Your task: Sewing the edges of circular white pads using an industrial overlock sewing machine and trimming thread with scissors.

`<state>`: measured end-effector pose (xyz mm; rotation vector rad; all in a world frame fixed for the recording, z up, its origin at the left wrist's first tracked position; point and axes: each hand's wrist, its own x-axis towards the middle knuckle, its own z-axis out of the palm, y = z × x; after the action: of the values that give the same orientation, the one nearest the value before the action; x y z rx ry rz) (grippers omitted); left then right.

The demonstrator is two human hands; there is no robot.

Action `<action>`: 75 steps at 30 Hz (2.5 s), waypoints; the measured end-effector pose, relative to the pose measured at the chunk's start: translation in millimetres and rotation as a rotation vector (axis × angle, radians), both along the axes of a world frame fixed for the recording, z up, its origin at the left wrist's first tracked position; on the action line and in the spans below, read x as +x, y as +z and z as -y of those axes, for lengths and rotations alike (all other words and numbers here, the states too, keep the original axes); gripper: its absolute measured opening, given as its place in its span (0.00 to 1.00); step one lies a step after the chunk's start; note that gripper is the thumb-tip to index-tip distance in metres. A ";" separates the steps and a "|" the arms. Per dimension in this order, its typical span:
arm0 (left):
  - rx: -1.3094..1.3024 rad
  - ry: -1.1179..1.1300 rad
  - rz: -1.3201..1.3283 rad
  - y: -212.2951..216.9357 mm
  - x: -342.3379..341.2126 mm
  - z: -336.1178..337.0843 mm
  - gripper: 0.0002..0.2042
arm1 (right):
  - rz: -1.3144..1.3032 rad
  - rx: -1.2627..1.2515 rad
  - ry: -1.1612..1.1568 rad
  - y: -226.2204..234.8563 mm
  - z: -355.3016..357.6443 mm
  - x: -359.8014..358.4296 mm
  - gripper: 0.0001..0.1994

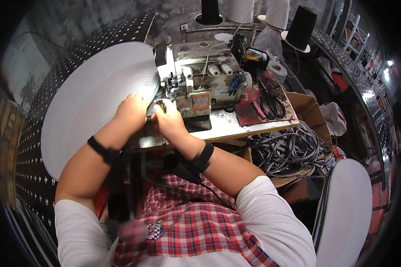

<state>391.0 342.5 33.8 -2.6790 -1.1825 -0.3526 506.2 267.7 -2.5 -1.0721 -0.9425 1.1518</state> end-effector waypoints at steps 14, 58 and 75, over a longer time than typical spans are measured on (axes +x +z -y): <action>-0.228 -0.097 0.790 9.6 -1.6 -33.8 0.11 | -0.594 -0.294 0.208 30.3 -64.3 -6.6 0.21; -0.437 -0.162 1.002 43.5 -37.5 5.7 0.12 | 0.261 0.602 -0.357 59.7 -41.1 -32.7 0.13; -1.303 1.130 0.777 26.2 -376.8 264.2 0.21 | -0.573 -0.174 0.330 84.3 -30.0 3.4 0.21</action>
<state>14.2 78.3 60.0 -1.7422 -3.8376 -0.5066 509.6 297.7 81.8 -0.6641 -0.5781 1.7232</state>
